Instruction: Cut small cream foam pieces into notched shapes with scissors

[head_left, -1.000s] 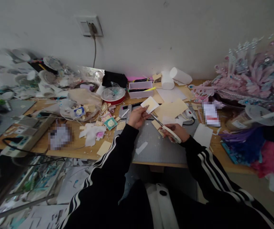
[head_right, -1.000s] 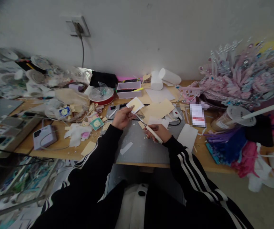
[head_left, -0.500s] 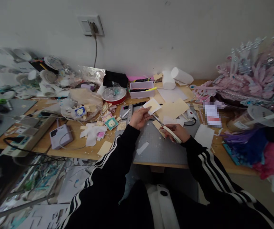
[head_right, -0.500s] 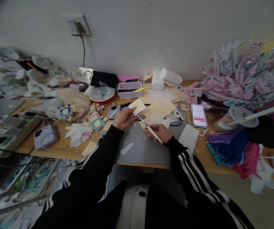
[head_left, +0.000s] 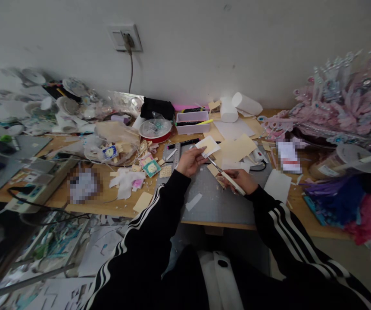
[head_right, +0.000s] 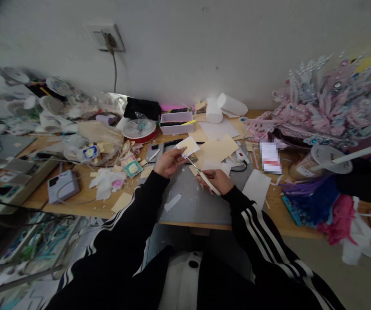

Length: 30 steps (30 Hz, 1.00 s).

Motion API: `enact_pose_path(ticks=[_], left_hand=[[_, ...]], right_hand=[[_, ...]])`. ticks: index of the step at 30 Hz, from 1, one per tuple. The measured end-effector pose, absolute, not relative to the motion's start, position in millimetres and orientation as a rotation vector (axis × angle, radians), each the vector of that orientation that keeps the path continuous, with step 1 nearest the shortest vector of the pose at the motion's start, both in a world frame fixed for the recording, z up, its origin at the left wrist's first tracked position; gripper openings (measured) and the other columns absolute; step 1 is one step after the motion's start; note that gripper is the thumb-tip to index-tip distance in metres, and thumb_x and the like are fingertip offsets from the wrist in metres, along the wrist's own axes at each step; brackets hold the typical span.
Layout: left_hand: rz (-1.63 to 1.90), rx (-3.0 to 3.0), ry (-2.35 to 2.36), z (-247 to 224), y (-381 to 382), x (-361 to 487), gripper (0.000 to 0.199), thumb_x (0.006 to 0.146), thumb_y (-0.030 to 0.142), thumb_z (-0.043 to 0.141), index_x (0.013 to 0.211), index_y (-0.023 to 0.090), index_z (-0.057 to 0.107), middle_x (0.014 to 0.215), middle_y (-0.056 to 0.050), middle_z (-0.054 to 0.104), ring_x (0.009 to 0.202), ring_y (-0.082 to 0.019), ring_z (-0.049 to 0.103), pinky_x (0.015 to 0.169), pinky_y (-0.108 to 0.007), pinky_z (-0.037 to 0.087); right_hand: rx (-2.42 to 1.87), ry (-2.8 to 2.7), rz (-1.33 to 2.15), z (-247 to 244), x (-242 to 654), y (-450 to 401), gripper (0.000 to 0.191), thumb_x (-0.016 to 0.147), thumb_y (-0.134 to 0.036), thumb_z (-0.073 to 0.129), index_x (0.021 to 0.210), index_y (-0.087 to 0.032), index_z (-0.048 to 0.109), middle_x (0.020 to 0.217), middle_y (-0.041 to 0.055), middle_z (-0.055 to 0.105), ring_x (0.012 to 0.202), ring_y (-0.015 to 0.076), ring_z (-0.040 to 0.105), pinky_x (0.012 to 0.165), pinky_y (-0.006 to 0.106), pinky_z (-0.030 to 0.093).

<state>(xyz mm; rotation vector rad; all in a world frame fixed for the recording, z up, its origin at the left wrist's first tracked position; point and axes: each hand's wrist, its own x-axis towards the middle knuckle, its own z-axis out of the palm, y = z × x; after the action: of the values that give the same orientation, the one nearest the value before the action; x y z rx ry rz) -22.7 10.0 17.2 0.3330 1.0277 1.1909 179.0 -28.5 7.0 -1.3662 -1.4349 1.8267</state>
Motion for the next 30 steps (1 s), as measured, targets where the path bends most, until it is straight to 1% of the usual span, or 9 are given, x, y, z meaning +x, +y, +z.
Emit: enact_pose_path(ticks=[3,6,13,17,20,24,26,28,30], left_hand=[[1.187,0.337,1.030,16.2,10.4,-22.9,0.004,0.082,0.007,0.064,0.084,0.009,0.068,0.074,-0.007,0.074,0.059,-0.012,0.067,0.064,-0.024,0.060],[1.185,0.336,1.039,17.0,10.4,-22.9,0.005,0.083,0.007,0.063,0.083,0.009,0.068,0.075,-0.008,0.074,0.058,-0.012,0.067,0.064,-0.025,0.060],[1.184,0.338,1.017,18.9,10.2,-22.8,0.012,0.087,0.004,0.057,0.082,0.009,0.067,0.068,-0.005,0.072,0.054,-0.012,0.067,0.052,-0.021,0.057],[1.191,0.335,1.021,19.4,10.5,-23.6,0.011,0.086,0.004,0.058,0.082,0.008,0.068,0.066,-0.005,0.071,0.051,-0.012,0.066,0.050,-0.021,0.056],[1.235,0.296,1.020,20.3,11.1,-25.4,0.005,0.082,0.005,0.065,0.082,0.009,0.067,0.067,-0.004,0.071,0.051,-0.010,0.065,0.059,-0.022,0.060],[1.278,0.276,1.046,20.6,12.4,-28.5,0.009,0.079,0.007,0.069,0.086,0.010,0.067,0.068,-0.003,0.071,0.057,-0.012,0.068,0.074,-0.030,0.063],[1.294,0.296,1.063,20.7,12.7,-29.3,0.007,0.080,0.007,0.068,0.086,0.010,0.068,0.068,-0.003,0.071,0.059,-0.012,0.068,0.078,-0.033,0.062],[1.309,0.312,1.059,21.2,12.5,-29.3,0.005,0.081,0.006,0.066,0.084,0.010,0.068,0.070,-0.004,0.072,0.060,-0.012,0.068,0.080,-0.033,0.062],[1.309,0.312,1.042,22.1,11.8,-28.6,0.005,0.080,0.006,0.066,0.082,0.010,0.068,0.072,-0.004,0.072,0.059,-0.012,0.068,0.078,-0.031,0.061]], right_hand=[[-1.365,-1.461,1.813,5.3,179.6,-28.6,0.059,0.053,-0.046,0.084,0.100,-0.010,0.074,0.057,-0.0009,0.066,0.034,0.0059,0.044,0.032,0.020,0.036],[-1.367,-1.504,1.790,5.0,180.2,-28.5,0.059,0.055,-0.047,0.083,0.101,-0.011,0.075,0.059,-0.0003,0.066,0.035,0.0058,0.044,0.032,0.019,0.036],[-1.362,-1.525,1.735,7.9,178.1,-29.7,0.057,0.052,-0.050,0.084,0.092,-0.011,0.076,0.055,-0.0008,0.065,0.034,0.0043,0.041,0.033,0.018,0.034],[-1.386,-1.551,1.732,9.8,178.6,-28.6,0.056,0.049,-0.052,0.084,0.087,-0.012,0.076,0.052,-0.0015,0.063,0.034,0.0046,0.042,0.032,0.017,0.033],[-1.423,-1.579,1.762,10.0,179.8,-27.8,0.053,0.048,-0.049,0.085,0.086,-0.013,0.076,0.055,-0.0005,0.065,0.035,0.0064,0.045,0.033,0.018,0.034],[-1.330,-1.680,1.735,8.9,181.1,-28.1,0.048,0.045,-0.043,0.087,0.083,-0.014,0.077,0.071,0.0038,0.072,0.050,0.0105,0.056,0.040,0.019,0.040],[-1.299,-1.700,1.703,8.8,181.9,-28.2,0.049,0.046,-0.042,0.086,0.084,-0.014,0.077,0.074,0.0041,0.073,0.052,0.0102,0.056,0.041,0.019,0.041],[-1.317,-1.679,1.685,9.5,182.6,-27.7,0.049,0.049,-0.043,0.085,0.087,-0.013,0.077,0.070,0.0037,0.071,0.048,0.0089,0.053,0.039,0.019,0.038],[-1.356,-1.640,1.676,10.7,182.7,-26.9,0.050,0.051,-0.045,0.084,0.088,-0.012,0.077,0.064,0.0027,0.069,0.044,0.0077,0.049,0.037,0.019,0.035]])
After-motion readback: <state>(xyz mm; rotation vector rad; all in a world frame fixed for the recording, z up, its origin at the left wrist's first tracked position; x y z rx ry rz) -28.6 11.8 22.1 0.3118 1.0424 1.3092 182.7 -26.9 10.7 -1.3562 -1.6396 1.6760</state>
